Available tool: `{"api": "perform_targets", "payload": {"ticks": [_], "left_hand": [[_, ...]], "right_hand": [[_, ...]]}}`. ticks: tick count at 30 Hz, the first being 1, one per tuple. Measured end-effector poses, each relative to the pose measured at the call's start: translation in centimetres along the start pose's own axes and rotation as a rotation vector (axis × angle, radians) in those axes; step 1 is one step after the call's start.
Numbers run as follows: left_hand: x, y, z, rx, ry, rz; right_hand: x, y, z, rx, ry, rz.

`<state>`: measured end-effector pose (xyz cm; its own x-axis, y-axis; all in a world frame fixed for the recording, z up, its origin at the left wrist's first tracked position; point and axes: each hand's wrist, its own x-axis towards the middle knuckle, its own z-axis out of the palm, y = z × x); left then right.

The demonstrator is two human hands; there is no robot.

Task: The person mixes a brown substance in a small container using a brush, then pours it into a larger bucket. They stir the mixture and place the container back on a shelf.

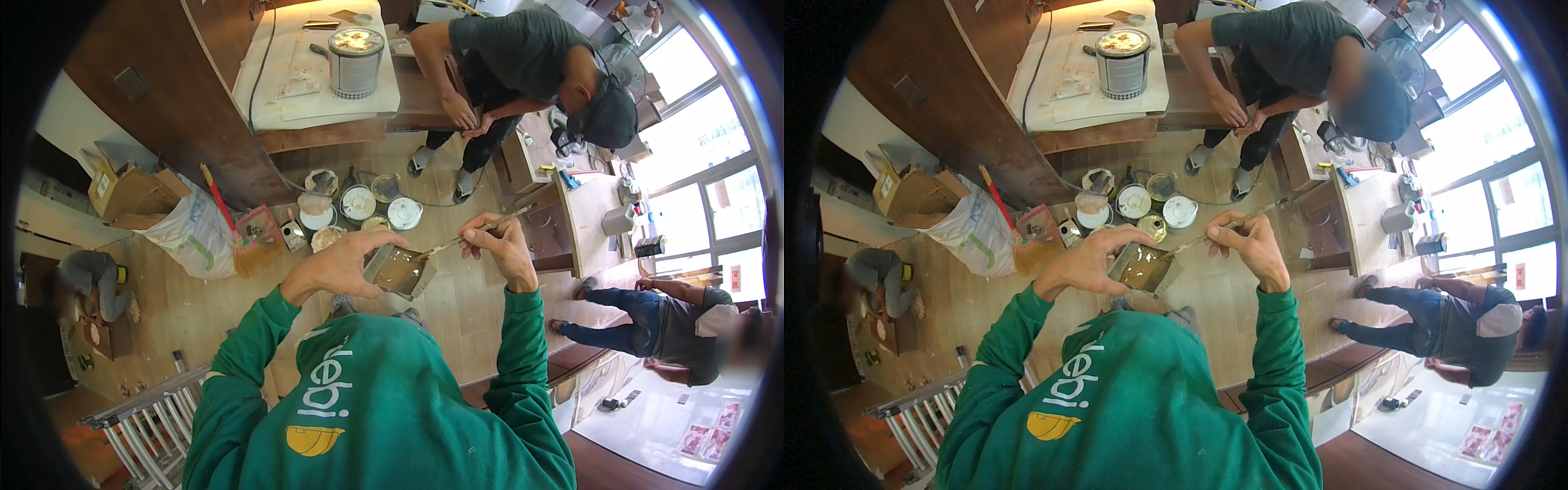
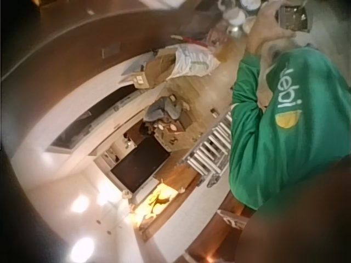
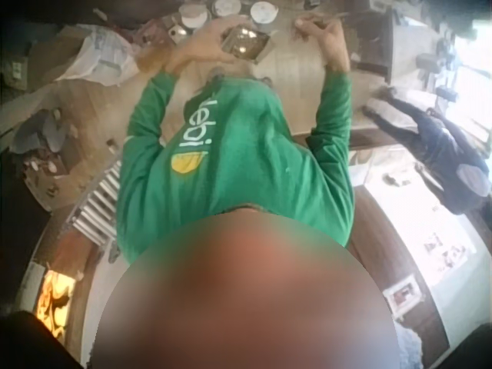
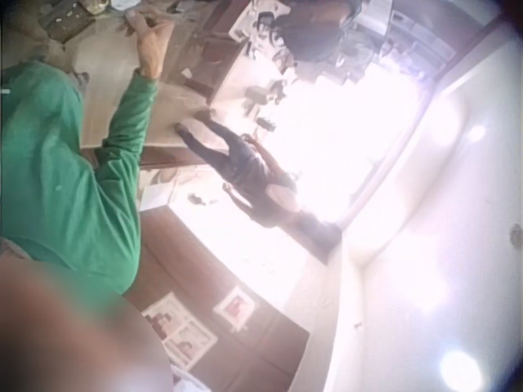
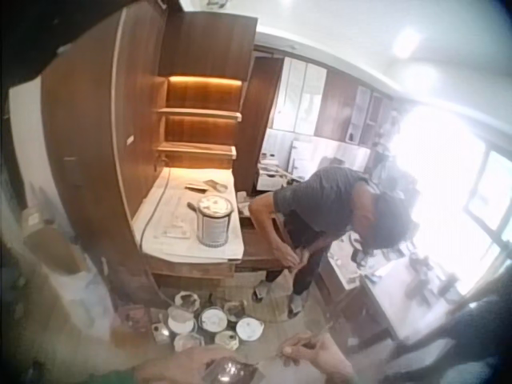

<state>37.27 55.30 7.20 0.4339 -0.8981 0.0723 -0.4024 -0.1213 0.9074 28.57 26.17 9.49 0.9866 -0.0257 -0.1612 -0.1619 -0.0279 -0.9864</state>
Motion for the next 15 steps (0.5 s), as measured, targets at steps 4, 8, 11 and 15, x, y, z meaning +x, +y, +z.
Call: {"api": "perform_targets", "payload": {"ticks": [4, 8, 11, 15], "left_hand": [[-0.1, 0.0, 0.1, 0.006, -0.004, -0.007], [-0.1, 0.4, 0.2, 0.015, -0.007, -0.039], [0.1, 0.2, 0.3, 0.002, -0.023, -0.054], [0.4, -0.3, 0.7, 0.019, -0.008, 0.024]], "right_hand": [[-0.2, 0.1, -0.8, -0.041, 0.023, -0.029], [-0.6, -0.2, -1.2, -0.063, 0.075, -0.057], [-1.1, -0.1, -0.8, -0.041, 0.04, -0.056], [-0.7, 0.8, -0.7, -0.094, -0.004, -0.041]]}}
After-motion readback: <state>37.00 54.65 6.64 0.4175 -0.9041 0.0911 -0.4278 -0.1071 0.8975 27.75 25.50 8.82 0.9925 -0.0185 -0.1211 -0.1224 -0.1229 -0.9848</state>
